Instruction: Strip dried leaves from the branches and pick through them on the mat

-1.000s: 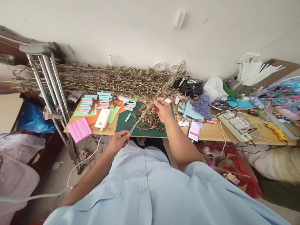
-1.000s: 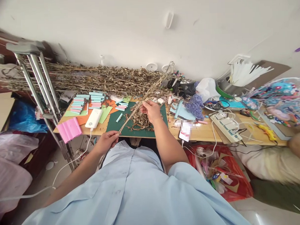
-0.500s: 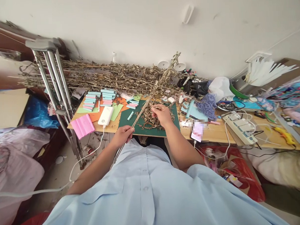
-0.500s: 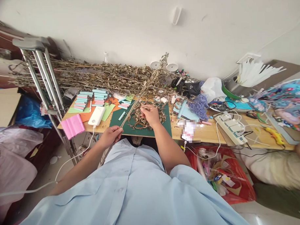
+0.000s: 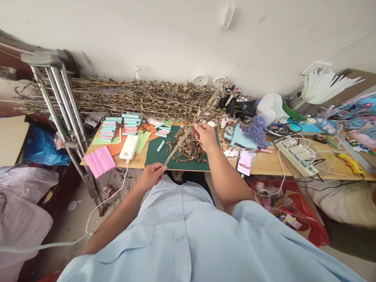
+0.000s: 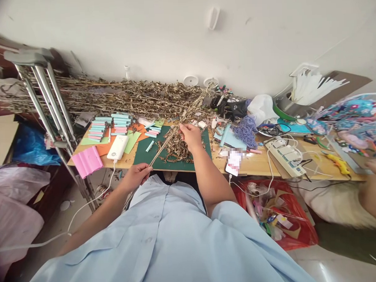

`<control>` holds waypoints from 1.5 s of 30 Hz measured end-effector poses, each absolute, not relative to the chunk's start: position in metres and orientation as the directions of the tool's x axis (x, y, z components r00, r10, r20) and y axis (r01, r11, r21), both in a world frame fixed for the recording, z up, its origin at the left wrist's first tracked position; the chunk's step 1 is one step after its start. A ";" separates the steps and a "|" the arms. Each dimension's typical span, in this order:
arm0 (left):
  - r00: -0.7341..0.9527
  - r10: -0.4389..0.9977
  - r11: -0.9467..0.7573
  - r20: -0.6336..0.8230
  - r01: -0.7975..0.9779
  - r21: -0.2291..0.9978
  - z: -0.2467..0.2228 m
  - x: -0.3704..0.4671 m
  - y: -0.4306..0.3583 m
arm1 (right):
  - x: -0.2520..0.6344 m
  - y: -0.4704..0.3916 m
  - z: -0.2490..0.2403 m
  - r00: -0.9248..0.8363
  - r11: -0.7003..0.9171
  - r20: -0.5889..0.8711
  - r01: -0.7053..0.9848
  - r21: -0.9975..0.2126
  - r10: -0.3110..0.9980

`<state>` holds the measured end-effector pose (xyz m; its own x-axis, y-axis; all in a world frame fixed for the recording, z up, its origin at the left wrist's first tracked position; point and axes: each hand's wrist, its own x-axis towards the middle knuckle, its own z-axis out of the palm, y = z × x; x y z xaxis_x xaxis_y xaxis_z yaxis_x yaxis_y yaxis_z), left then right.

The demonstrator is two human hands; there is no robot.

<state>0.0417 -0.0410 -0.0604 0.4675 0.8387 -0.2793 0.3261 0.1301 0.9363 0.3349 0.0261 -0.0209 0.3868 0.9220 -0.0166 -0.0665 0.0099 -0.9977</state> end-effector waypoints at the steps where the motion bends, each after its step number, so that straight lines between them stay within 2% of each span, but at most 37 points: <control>1: 0.457 0.844 0.134 -0.280 0.327 0.936 -0.060 0.042 -0.041 | 0.332 0.024 -0.020 0.382 0.006 -0.029 -0.090 -0.996 0.924; 8: 0.397 0.871 0.152 -0.290 0.344 0.927 -0.058 0.038 -0.038 | 0.307 0.000 -0.036 0.275 -0.097 -0.129 -0.128 -0.987 0.953; 14: 0.351 0.897 0.127 -0.270 0.379 0.916 -0.063 0.024 -0.026 | 0.294 -0.011 -0.054 0.276 -0.122 -0.161 -0.153 -0.981 0.948; 16: 0.330 0.909 0.116 -0.253 0.383 0.916 -0.062 0.019 -0.021 | 0.283 -0.019 -0.059 0.212 -0.152 -0.180 -0.145 -0.978 0.960; 20: 0.304 0.926 0.116 -0.225 0.339 0.934 -0.061 0.010 -0.010 | 0.243 -0.048 -0.074 0.002 -0.232 -0.232 -0.013 -0.973 0.973; 22: 0.315 0.922 0.114 -0.224 0.333 0.936 -0.058 0.008 -0.005 | 0.221 -0.062 -0.083 -0.168 -0.242 -0.262 0.128 -0.962 0.950; 24: 0.332 0.918 0.095 -0.218 0.350 0.932 -0.054 0.006 -0.003 | 0.206 -0.070 -0.089 -0.319 -0.165 -0.242 0.251 -0.954 0.916; 25: 0.342 0.916 0.077 -0.210 0.366 0.928 -0.052 0.005 -0.003 | 0.203 -0.071 -0.091 -0.341 -0.127 -0.225 0.287 -0.949 0.913; 28: 0.377 0.909 0.010 -0.176 0.405 0.914 -0.045 0.003 -0.007 | 0.212 -0.056 -0.084 -0.186 -0.138 -0.182 0.227 -0.964 0.966; 30: 0.393 0.904 -0.011 -0.168 0.414 0.910 -0.041 0.003 -0.013 | 0.233 -0.037 -0.072 -0.012 -0.180 -0.180 0.031 -0.983 0.984; 33: 0.390 0.901 0.004 -0.191 0.431 0.902 -0.039 0.005 -0.022 | 0.271 -0.006 -0.048 0.255 -0.062 -0.128 -0.251 -0.966 0.958; 37: 0.384 0.898 0.020 -0.216 0.454 0.891 -0.039 0.010 -0.031 | 0.306 0.013 -0.027 0.365 0.020 -0.066 -0.227 -0.974 0.929; 40: 0.378 0.899 0.016 -0.223 0.479 0.878 -0.041 0.014 -0.035 | 0.311 0.014 -0.024 0.358 -0.009 -0.075 -0.184 -0.983 0.931; 45: 0.361 0.915 -0.034 -0.181 0.516 0.856 -0.050 0.014 -0.035 | 0.310 0.009 -0.028 0.329 -0.049 -0.124 -0.226 -0.973 0.936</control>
